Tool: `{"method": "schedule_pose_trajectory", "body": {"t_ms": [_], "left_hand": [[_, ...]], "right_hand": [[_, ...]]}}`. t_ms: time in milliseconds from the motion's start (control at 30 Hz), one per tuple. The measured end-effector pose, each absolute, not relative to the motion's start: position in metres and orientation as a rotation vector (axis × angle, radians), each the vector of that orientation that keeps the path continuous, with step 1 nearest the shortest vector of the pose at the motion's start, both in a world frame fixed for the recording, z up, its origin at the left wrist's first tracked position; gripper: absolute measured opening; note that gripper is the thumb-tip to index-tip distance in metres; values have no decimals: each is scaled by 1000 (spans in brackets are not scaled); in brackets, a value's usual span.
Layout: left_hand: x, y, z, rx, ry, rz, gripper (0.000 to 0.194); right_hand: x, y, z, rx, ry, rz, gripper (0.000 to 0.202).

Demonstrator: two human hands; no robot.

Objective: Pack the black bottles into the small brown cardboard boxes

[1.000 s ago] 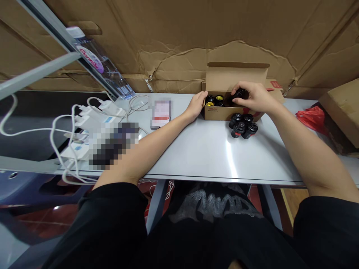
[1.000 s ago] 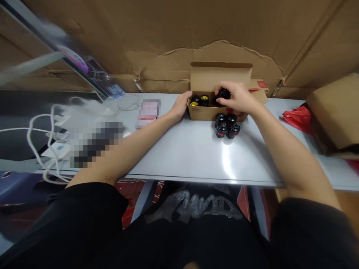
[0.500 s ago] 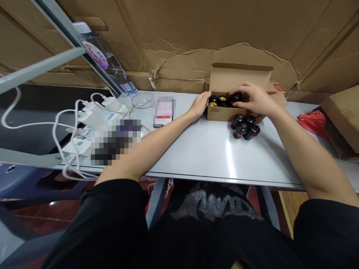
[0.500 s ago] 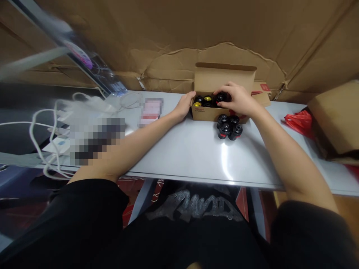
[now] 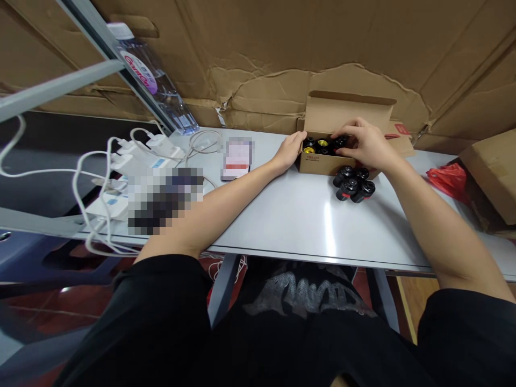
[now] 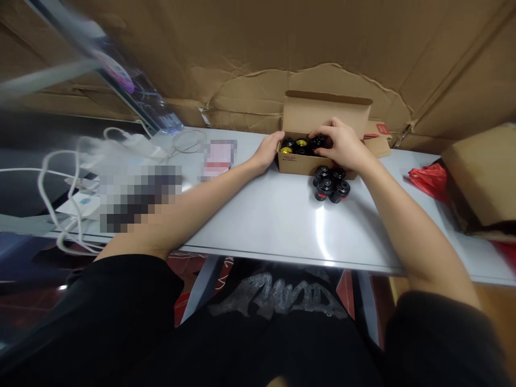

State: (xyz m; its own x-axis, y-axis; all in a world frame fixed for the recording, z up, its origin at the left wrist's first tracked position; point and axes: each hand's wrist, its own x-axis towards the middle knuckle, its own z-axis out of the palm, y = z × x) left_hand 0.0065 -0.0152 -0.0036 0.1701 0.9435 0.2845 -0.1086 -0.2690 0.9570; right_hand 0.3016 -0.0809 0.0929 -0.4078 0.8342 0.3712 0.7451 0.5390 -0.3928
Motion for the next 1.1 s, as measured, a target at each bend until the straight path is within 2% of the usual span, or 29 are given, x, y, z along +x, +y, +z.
{"method": "schedule_pose_trajectory", "body": {"t_ms": [233, 367, 500, 767, 967, 1100], "left_hand": [[4, -17, -3, 1467, 849, 1249, 51], [5, -16, -3, 1462, 868, 1243, 48], [5, -14, -5, 1478, 852, 1237, 54], [3, -14, -5, 1469, 846, 1228, 60], [4, -17, -2, 1438, 860, 1230, 53], [4, -16, -2, 1470, 865, 1226, 56]], "right_hand": [[300, -87, 95, -1236, -2248, 200, 40], [301, -87, 94, -1247, -2264, 198, 43], [301, -83, 90, -1286, -2282, 226, 44], [300, -82, 89, -1336, -2202, 338, 32], [300, -83, 88, -1364, -2163, 425, 40], [298, -88, 91, -1373, -2197, 344, 29]]}}
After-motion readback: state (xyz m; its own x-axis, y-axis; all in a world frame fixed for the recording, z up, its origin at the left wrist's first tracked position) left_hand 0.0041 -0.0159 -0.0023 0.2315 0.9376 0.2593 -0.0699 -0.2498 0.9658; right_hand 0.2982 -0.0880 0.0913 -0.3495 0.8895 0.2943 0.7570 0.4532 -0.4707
